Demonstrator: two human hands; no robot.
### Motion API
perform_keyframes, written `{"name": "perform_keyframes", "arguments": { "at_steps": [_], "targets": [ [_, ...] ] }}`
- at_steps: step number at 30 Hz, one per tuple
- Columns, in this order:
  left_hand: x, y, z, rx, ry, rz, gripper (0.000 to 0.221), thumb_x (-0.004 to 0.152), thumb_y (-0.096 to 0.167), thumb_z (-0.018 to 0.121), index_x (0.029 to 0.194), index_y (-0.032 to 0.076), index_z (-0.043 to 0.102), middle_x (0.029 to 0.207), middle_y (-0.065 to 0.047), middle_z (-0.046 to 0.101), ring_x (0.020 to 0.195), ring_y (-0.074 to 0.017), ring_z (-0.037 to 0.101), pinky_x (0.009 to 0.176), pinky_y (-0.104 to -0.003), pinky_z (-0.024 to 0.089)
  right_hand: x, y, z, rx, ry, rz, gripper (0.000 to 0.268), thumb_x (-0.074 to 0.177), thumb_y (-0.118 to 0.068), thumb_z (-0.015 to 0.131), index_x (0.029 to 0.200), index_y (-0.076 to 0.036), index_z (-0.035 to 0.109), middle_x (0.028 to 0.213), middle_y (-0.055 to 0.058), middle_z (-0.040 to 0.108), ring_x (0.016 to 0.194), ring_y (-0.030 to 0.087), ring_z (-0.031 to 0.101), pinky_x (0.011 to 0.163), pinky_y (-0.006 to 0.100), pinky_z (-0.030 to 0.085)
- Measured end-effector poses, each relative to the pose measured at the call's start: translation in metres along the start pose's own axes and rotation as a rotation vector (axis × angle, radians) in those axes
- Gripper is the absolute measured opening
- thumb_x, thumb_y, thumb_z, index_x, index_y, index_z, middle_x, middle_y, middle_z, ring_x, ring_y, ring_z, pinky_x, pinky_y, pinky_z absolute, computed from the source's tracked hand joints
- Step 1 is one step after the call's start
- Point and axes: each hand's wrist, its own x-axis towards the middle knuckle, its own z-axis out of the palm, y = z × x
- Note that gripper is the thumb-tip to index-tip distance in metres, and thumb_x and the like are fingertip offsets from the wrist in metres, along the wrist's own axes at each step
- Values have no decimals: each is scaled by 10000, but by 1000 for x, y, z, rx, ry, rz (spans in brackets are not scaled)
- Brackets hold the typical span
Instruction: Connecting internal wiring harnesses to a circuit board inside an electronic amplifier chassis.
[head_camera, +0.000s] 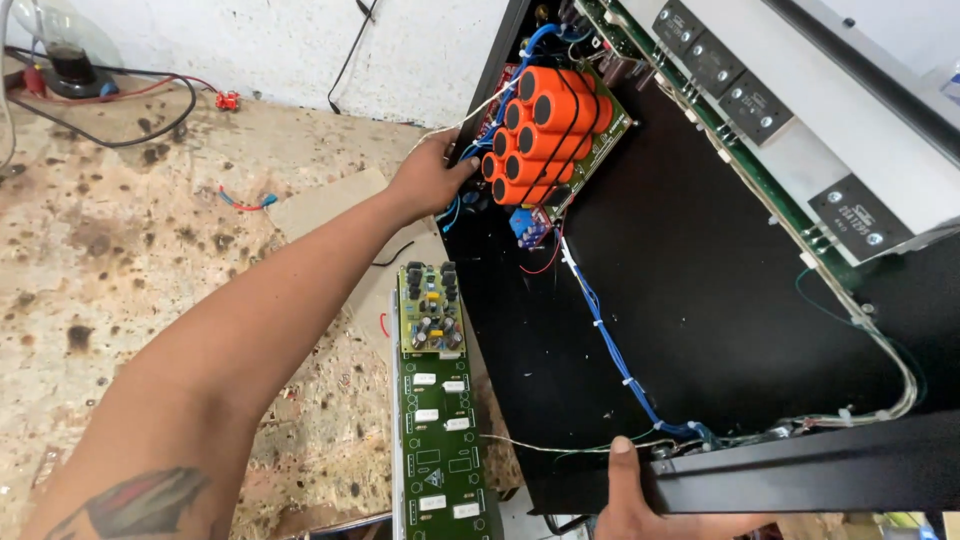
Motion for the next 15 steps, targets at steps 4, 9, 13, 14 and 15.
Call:
{"name": "perform_keyframes", "arguments": {
  "at_steps": [4, 9, 13, 14, 15],
  "targets": [
    [-9, 6, -1, -77, 10, 1, 529, 964, 329, 619, 1441, 115, 540, 1375, -76, 663, 1240, -268, 632, 1004, -412, 522, 3, 38, 32, 147, 10, 15, 1341, 777, -529, 914, 1655, -96, -2, 1632, 269, 241, 1386, 488, 455, 1057, 570, 504],
    [-27, 13, -5, -118, -50, -26, 596, 974, 243, 580, 1539, 156, 410, 1448, -81, 609, 1300, -280, 590, 1049, -425, 502, 7, -1, 5, 106, -153, 317, 1400, 744, -496, 954, 1651, -194, -69, 1470, 236, 545, 1082, 423, 633, 829, 524, 539],
    [-49, 11, -9, -20, -131, -90, 642, 983, 292, 571, 1552, 68, 375, 1515, -157, 543, 1357, -338, 548, 1120, -451, 446, 9, -34, -15, 361, -248, 500, 1355, 752, -314, 940, 1605, -241, -109, 1662, 155, 323, 1279, 338, 554, 962, 469, 531],
    [-63, 18, -14, -19, -126, -94, 642, 983, 292, 571, 1552, 68, 375, 1515, -157, 543, 1357, -338, 548, 1120, -451, 446, 9, -34, -17, 362, -254, 498, 1355, 752, -314, 940, 1605, -241, -109, 1662, 155, 323, 1279, 338, 554, 962, 469, 531],
    [-78, 24, -20, 71, -173, -119, 560, 990, 340, 555, 1475, 76, 467, 1448, -172, 579, 1308, -354, 567, 1055, -469, 456, 9, -34, -19, 434, -248, 425, 1324, 765, -294, 924, 1606, -221, -97, 1676, 165, 273, 1298, 327, 530, 963, 458, 534]
  ]
}}
